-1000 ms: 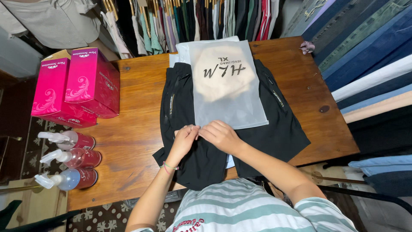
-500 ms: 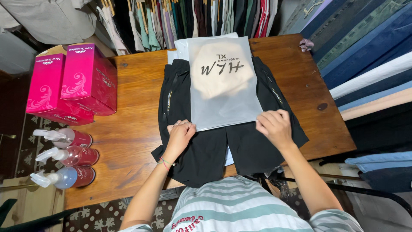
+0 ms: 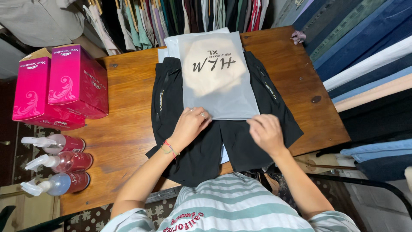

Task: The person unpacks clothing items including shorts and a sports bra, folds them, and places them into plastic mailing bags.

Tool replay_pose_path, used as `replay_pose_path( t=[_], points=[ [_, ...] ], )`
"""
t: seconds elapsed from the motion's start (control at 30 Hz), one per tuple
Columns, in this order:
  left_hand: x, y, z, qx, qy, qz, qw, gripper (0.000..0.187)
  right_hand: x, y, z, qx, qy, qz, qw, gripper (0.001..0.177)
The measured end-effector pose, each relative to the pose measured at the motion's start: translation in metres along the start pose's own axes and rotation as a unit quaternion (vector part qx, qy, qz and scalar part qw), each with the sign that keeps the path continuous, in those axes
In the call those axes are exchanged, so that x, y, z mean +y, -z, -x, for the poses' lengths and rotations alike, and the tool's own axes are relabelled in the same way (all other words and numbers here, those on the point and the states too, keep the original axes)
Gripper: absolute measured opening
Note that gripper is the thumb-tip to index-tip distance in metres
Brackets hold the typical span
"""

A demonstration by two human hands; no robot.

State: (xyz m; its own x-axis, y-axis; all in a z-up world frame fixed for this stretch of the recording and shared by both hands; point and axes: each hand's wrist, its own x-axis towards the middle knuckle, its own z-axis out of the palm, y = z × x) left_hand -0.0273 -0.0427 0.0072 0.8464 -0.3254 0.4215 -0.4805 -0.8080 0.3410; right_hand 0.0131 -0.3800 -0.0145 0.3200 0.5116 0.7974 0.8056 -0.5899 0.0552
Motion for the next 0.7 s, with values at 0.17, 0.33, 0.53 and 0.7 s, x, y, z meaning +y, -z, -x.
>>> replay_pose_path(
  t=[0.17, 0.33, 0.53, 0.7],
  points=[
    [0.013, 0.037, -0.017, 0.004, 0.036, 0.144, 0.989, 0.02, -0.07, -0.018, -0.061, -0.035, 0.02, -0.094, 0.995, 0.034],
    [0.006, 0.031, -0.028, 0.111, 0.019, 0.12, 0.986, 0.021, -0.077, -0.042, -0.071, -0.183, -0.047, -0.04, 0.981, 0.034],
    [-0.004, 0.052, -0.064, 0.128, -0.057, 0.069, 0.988, 0.03, -0.049, -0.123, -0.17, -0.122, -0.067, 0.12, 0.983, 0.043],
    [-0.027, 0.096, -0.146, 0.016, 0.094, 0.079, 0.992, 0.06, -0.005, -0.189, -0.205, -0.061, -0.173, -0.447, 0.876, 0.04]
  ],
)
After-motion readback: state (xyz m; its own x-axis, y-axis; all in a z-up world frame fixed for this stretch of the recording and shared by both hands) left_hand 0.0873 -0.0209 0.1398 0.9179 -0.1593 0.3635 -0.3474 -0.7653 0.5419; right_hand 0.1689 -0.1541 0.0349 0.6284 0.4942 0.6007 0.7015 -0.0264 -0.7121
